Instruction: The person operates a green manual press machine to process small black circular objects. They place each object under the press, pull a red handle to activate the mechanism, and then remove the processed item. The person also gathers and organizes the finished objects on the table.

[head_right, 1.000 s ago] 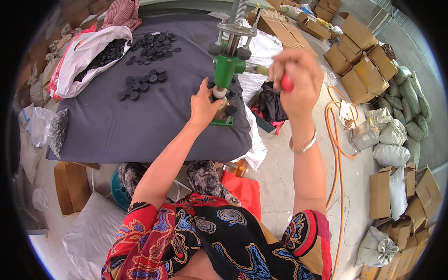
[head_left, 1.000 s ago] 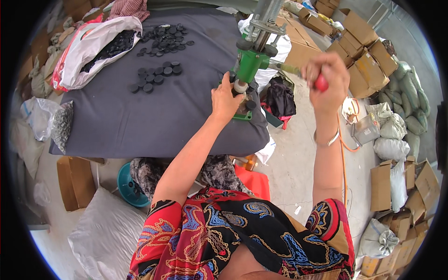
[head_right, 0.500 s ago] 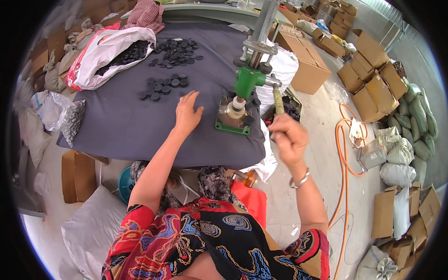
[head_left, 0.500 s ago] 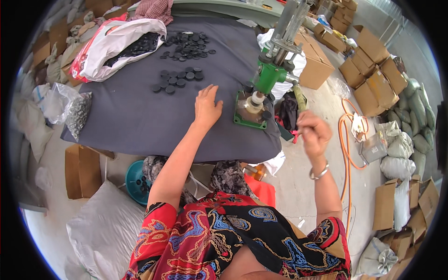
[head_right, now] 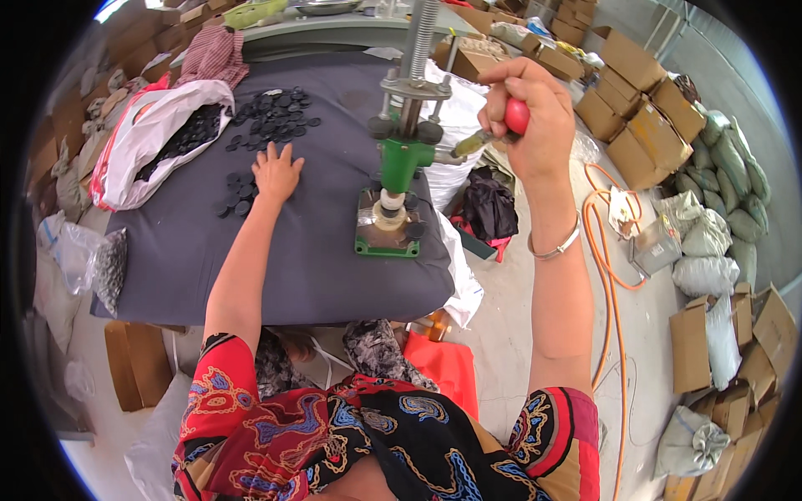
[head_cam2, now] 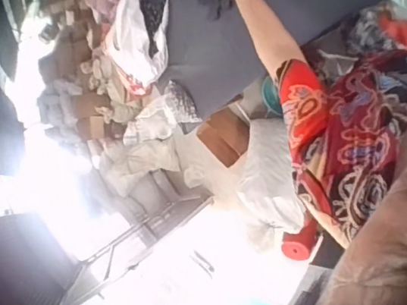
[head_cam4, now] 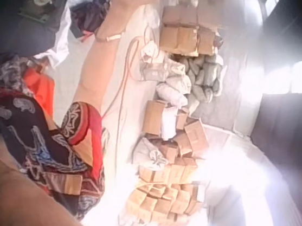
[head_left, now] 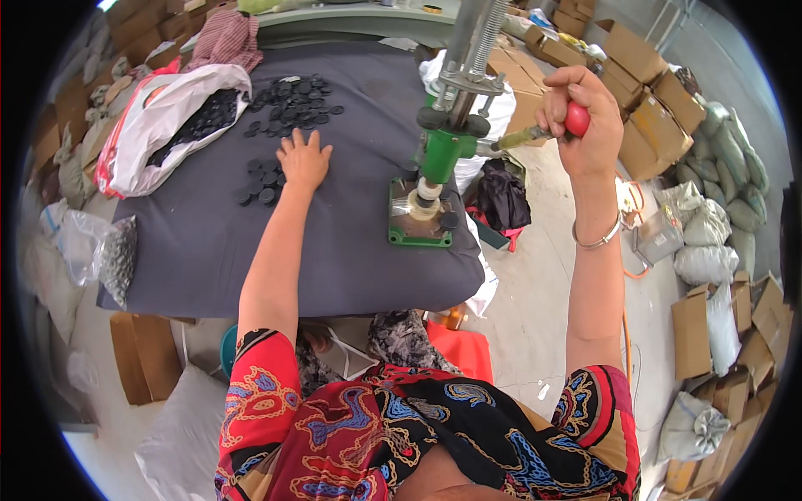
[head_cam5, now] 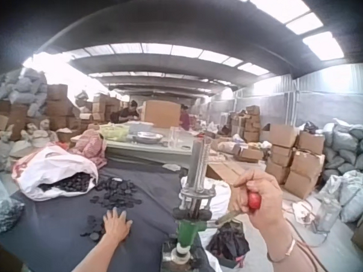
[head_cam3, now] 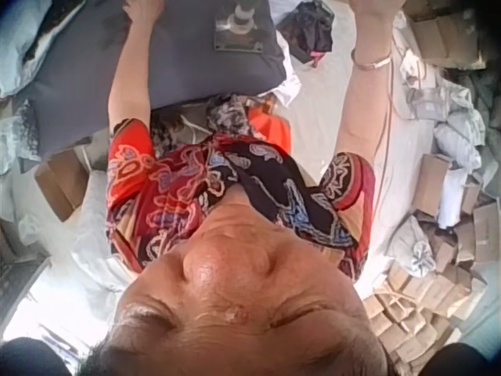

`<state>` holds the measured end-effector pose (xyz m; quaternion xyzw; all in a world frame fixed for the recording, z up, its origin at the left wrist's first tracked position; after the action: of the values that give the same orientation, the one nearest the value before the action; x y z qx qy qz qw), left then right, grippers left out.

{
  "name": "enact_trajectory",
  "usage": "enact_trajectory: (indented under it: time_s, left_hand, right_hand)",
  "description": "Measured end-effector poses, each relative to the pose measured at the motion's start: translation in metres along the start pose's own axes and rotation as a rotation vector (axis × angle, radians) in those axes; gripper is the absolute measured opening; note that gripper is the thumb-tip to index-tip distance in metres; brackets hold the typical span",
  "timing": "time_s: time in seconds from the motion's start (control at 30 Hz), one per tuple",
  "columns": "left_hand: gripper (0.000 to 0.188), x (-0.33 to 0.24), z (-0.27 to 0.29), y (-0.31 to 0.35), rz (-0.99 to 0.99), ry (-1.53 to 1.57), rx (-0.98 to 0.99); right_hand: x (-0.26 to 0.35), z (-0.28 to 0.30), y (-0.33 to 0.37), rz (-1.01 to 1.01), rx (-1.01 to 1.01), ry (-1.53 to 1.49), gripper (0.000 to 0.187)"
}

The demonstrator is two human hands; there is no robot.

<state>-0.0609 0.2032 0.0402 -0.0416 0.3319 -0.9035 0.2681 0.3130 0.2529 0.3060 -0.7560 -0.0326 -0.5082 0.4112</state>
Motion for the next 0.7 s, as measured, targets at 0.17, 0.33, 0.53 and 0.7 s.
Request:
enact_trajectory:
  time_s: [0.17,0.33,0.53,0.7]
  left_hand:
    - [0.044,0.0,-0.017,0.007,-0.08,0.011,0.202]
    - [0.037,-0.021,0.009,0.038,-0.227,0.08,0.119]
    - [0.03,-0.02,0.036,0.077,-0.282,0.166,0.006]
    - [0.04,-0.02,0.053,0.081,-0.248,0.228,-0.005]
  right_hand:
    - [0.0,0.001,0.0,0.011,-0.016,0.016,0.029]
    - [0.003,0.008,0.003,0.028,-0.004,0.002,0.031]
    - [-0.002,0.007,-0.002,0.04,0.032,-0.048,0.027]
    - [-0.004,0.008,-0.005,0.044,0.008,0.02,0.029]
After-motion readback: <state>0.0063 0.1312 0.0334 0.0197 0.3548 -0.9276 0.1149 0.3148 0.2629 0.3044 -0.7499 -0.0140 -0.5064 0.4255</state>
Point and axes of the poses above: each hand's wrist, its own y-axis away from the middle knuckle, its own z-axis out of the back of the hand, x = y × z, the point moved 5 cm from there along -y, towards the middle knuckle, and after that the axes turned 5 degrees about -x, right-handed, at the moved point
